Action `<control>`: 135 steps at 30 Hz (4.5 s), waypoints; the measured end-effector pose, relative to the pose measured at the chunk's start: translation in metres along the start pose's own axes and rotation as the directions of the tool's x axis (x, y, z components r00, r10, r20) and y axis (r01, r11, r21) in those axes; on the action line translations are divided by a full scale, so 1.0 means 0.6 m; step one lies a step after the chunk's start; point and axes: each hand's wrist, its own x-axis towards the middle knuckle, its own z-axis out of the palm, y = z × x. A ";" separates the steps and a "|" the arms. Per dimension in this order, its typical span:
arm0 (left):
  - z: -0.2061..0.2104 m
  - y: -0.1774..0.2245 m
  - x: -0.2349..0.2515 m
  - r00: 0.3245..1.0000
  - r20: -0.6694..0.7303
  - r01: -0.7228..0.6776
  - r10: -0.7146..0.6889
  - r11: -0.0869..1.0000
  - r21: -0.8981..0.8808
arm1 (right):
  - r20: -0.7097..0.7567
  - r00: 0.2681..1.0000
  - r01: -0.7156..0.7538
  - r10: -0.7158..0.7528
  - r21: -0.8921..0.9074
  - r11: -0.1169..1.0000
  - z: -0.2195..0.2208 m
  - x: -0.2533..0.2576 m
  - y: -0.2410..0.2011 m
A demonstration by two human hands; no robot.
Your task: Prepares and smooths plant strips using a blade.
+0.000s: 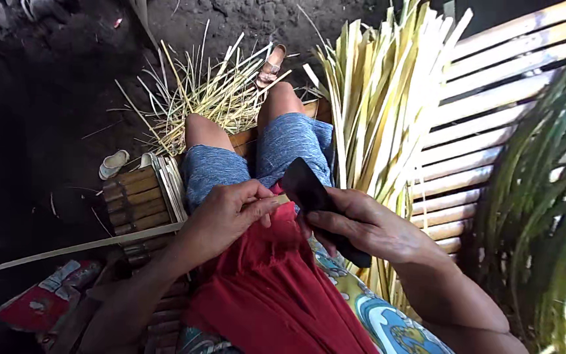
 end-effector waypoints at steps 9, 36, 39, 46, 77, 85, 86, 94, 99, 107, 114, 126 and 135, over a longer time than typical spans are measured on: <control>-0.002 -0.014 -0.012 0.995 -0.069 -0.080 0.075 0.994 -0.078 | 0.001 0.999 0.042 -0.042 -0.040 0.998 0.014 0.010 -0.006; -0.025 0.011 -0.016 0.989 0.119 -0.052 0.086 0.963 -0.264 | -0.215 0.930 0.243 -0.297 -0.247 0.938 0.005 0.073 0.010; 0.006 -0.028 0.050 0.980 -0.150 -0.189 0.131 0.851 -0.490 | -0.280 0.903 0.310 -0.326 -0.100 0.945 0.005 0.086 0.016; 0.092 -0.029 0.173 0.942 -0.321 -0.333 0.092 0.172 -0.927 | -0.309 0.609 0.367 -0.731 -0.707 0.605 0.028 0.085 0.041; 0.059 -0.045 0.104 0.926 -0.320 -0.239 -0.199 0.344 -0.908 | -0.265 0.769 0.299 -0.582 -0.656 0.693 0.005 0.102 0.029; -0.053 -0.128 0.081 0.642 -0.592 -0.554 -0.488 0.239 -0.797 | 0.000 0.899 0.394 -0.438 -0.437 0.809 -0.034 -0.004 0.015; -0.029 -0.112 0.081 0.769 -0.513 -0.439 -0.382 0.269 -0.857 | -0.091 0.892 0.340 -0.444 -0.513 0.788 -0.041 0.007 0.021; 0.036 -0.063 0.098 0.952 -0.193 -0.102 -0.237 0.347 -0.932 | -0.148 0.725 0.346 -0.672 -0.766 0.542 0.008 0.097 0.037; -0.076 -0.160 0.094 0.698 -0.524 -0.484 -0.489 0.218 -0.847 | 0.196 0.821 0.556 -0.537 -0.494 0.669 0.039 0.007 0.025; 0.042 -0.062 0.051 0.989 -0.129 -0.096 -0.077 0.338 -0.936 | -0.451 0.754 0.238 -0.477 -0.490 0.839 -0.040 0.056 0.015; 0.033 0.011 0.121 0.757 -0.609 -0.560 -0.237 0.244 -0.792 | -0.142 0.841 0.331 -0.522 -0.628 0.704 -0.014 0.117 -0.021; -0.142 -0.262 -0.116 0.233 -0.772 -0.686 -0.592 0.462 -0.561 | -0.309 0.921 0.235 -0.238 -0.047 0.971 -0.115 -0.107 0.100; -0.147 -0.410 -0.327 0.203 -0.782 -0.626 -0.589 0.537 -0.566 | -0.385 0.921 0.010 -0.049 -0.101 0.995 -0.202 -0.180 0.097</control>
